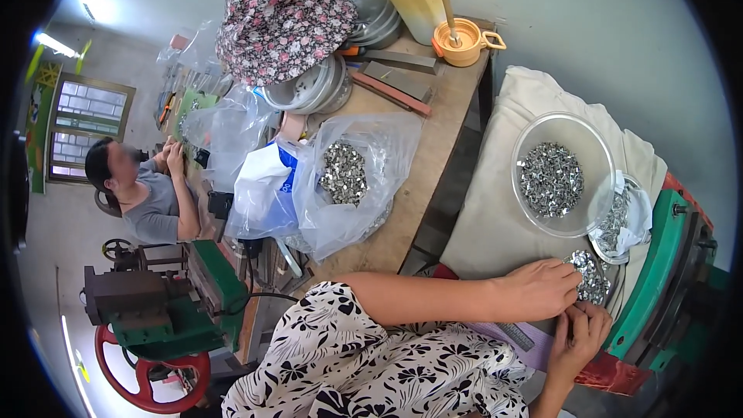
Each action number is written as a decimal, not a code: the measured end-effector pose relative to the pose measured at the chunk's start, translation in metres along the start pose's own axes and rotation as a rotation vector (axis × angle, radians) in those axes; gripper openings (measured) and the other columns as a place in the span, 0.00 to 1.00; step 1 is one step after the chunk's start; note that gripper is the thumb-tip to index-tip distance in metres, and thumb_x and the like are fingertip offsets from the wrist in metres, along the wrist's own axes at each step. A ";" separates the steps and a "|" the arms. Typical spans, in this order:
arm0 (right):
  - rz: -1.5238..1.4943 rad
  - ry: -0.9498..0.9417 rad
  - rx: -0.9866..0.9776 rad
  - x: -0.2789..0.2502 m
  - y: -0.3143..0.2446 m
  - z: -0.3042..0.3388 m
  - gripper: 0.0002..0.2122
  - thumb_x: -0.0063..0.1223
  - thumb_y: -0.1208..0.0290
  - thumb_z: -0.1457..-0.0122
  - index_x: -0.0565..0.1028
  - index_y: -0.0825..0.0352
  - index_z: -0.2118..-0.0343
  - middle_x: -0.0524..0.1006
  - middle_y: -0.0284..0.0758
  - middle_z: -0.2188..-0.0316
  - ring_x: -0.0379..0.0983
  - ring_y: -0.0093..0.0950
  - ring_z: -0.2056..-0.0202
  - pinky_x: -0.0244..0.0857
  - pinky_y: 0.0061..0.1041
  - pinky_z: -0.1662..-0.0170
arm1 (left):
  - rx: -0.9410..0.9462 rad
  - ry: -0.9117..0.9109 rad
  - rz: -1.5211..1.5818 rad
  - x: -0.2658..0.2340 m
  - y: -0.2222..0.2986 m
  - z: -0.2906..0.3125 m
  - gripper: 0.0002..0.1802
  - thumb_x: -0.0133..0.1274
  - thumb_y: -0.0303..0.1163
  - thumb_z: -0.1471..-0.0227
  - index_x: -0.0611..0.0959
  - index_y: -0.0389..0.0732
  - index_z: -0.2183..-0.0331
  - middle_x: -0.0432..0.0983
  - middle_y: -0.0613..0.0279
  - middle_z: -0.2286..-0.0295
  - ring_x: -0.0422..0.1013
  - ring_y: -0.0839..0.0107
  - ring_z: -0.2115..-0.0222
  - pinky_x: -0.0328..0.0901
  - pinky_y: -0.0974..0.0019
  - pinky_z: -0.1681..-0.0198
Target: Manually assembling small metal components onto a toothed strip and using a press machine to secure them.
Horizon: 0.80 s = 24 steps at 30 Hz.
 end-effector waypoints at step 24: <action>-0.115 -0.043 -0.015 0.009 -0.009 -0.012 0.09 0.65 0.79 0.58 0.77 0.66 0.73 0.75 0.37 0.69 0.70 0.41 0.61 0.63 0.39 0.54 | -0.117 -0.199 0.075 -0.035 -0.013 0.026 0.07 0.51 0.32 0.55 0.78 0.41 0.71 0.70 0.60 0.71 0.71 0.62 0.63 0.67 0.61 0.61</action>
Point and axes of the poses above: each hand's wrist, its own z-axis away from the middle knuckle, its own x-axis out of the palm, y = z × x, the point moved 6 cm from there along -z, towards the middle knuckle
